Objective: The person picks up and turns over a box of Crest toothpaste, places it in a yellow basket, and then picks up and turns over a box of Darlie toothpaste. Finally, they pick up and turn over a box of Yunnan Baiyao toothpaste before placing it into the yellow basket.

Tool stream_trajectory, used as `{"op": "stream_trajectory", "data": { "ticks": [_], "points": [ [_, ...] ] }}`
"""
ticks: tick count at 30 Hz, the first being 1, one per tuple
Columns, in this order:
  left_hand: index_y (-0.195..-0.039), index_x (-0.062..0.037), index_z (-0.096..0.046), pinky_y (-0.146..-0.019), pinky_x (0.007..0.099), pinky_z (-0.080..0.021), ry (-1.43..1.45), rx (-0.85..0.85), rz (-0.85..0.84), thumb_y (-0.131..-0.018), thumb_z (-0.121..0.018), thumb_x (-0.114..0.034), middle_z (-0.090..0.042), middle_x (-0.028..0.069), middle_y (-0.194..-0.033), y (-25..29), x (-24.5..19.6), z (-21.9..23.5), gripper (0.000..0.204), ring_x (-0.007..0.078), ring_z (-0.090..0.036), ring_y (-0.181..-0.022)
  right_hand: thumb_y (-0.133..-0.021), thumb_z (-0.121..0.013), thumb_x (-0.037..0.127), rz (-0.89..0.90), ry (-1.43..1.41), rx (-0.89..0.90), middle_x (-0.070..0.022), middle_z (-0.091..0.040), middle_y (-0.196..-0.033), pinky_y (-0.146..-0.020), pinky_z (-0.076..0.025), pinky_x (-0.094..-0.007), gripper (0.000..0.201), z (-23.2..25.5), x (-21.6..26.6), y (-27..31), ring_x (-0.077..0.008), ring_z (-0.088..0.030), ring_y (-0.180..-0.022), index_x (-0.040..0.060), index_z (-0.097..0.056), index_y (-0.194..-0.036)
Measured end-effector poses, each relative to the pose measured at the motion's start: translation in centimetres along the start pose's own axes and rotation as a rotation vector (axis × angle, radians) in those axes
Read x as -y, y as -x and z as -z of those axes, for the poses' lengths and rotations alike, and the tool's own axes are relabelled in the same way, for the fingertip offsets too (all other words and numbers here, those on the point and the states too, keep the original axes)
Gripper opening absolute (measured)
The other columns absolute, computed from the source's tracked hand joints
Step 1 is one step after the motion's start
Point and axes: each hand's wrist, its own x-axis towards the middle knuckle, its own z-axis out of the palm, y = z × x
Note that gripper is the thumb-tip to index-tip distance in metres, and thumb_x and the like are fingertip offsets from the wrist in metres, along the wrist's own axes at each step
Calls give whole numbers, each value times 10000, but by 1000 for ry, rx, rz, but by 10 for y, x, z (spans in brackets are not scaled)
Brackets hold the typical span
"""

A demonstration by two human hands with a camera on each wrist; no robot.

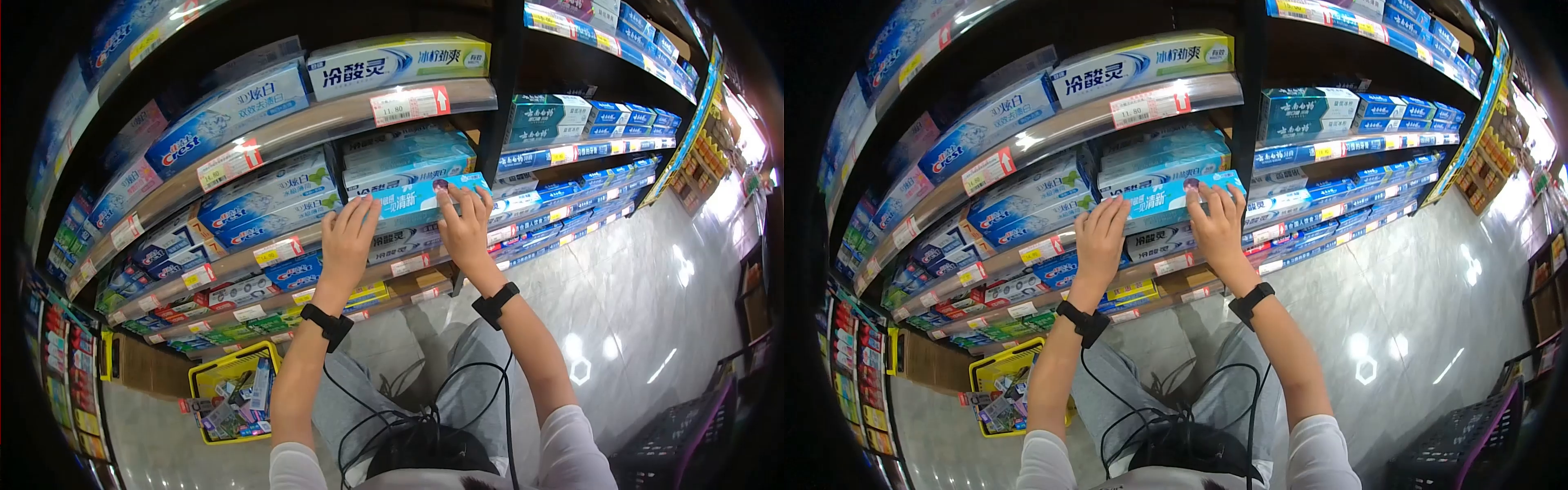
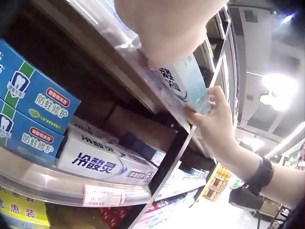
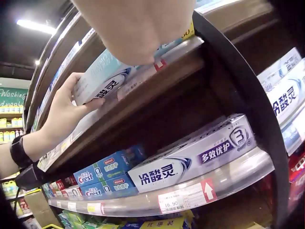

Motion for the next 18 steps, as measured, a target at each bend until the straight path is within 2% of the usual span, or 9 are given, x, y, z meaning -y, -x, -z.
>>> {"op": "stream_trajectory", "data": {
  "ticks": [2,5,8,11,14,17,18],
  "points": [
    [-1195,-61,-554,-886,413,-362,16,-5,11,-652,-641,48,-549,75,-1238,-1,-1,2,561,230,-499,-1160,-657,-632,32,1,9,13,-116,-544,-1144,-999,-301,-512,436,3,0,0,-271,-464,-1082,63,-576,-1088],
    [-1176,-66,-570,-851,397,-380,-31,6,7,-789,-562,-35,-565,73,-1208,-4,-3,5,388,212,-517,-1140,-628,-651,35,11,9,32,-119,-539,-1150,-1013,-289,-516,466,4,-2,-3,-275,-463,-1093,66,-583,-1087],
    [-1169,-61,-572,-848,395,-381,-28,11,28,-788,-563,-26,-567,76,-1205,-5,-5,7,383,217,-509,-1160,-583,-686,32,-29,-13,48,-125,-522,-1165,-1022,-283,-513,532,12,-4,-7,-292,-455,-1114,66,-590,-1105],
    [-1205,-62,-547,-885,404,-360,22,18,65,-623,-638,81,-541,80,-1241,-5,-5,4,606,237,-481,-1193,-586,-703,36,-153,-28,50,-143,-502,-1174,-1019,-287,-520,559,19,-6,-10,-316,-451,-1111,65,-577,-1129],
    [-1202,-62,-547,-885,400,-360,19,19,84,-623,-626,98,-536,80,-1244,-6,-7,3,606,236,-478,-1199,-594,-689,15,-260,-8,31,-170,-487,-1191,-1011,-293,-527,582,18,-15,-3,-341,-446,-1107,53,-553,-1158],
    [-1174,-72,-570,-846,394,-390,-1,5,83,-782,-568,-14,-564,80,-1189,-8,-9,7,396,222,-503,-1170,-588,-685,-22,-313,-27,30,-164,-486,-1199,-1004,-306,-508,596,15,-23,1,-355,-440,-1116,42,-540,-1162],
    [-1174,-75,-570,-848,397,-389,7,-11,89,-778,-569,-8,-563,82,-1184,-9,-9,6,401,222,-504,-1166,-590,-682,-30,-309,-47,42,-163,-485,-1202,-998,-312,-499,596,16,-24,1,-359,-439,-1118,40,-536,-1164]
  ]
}}
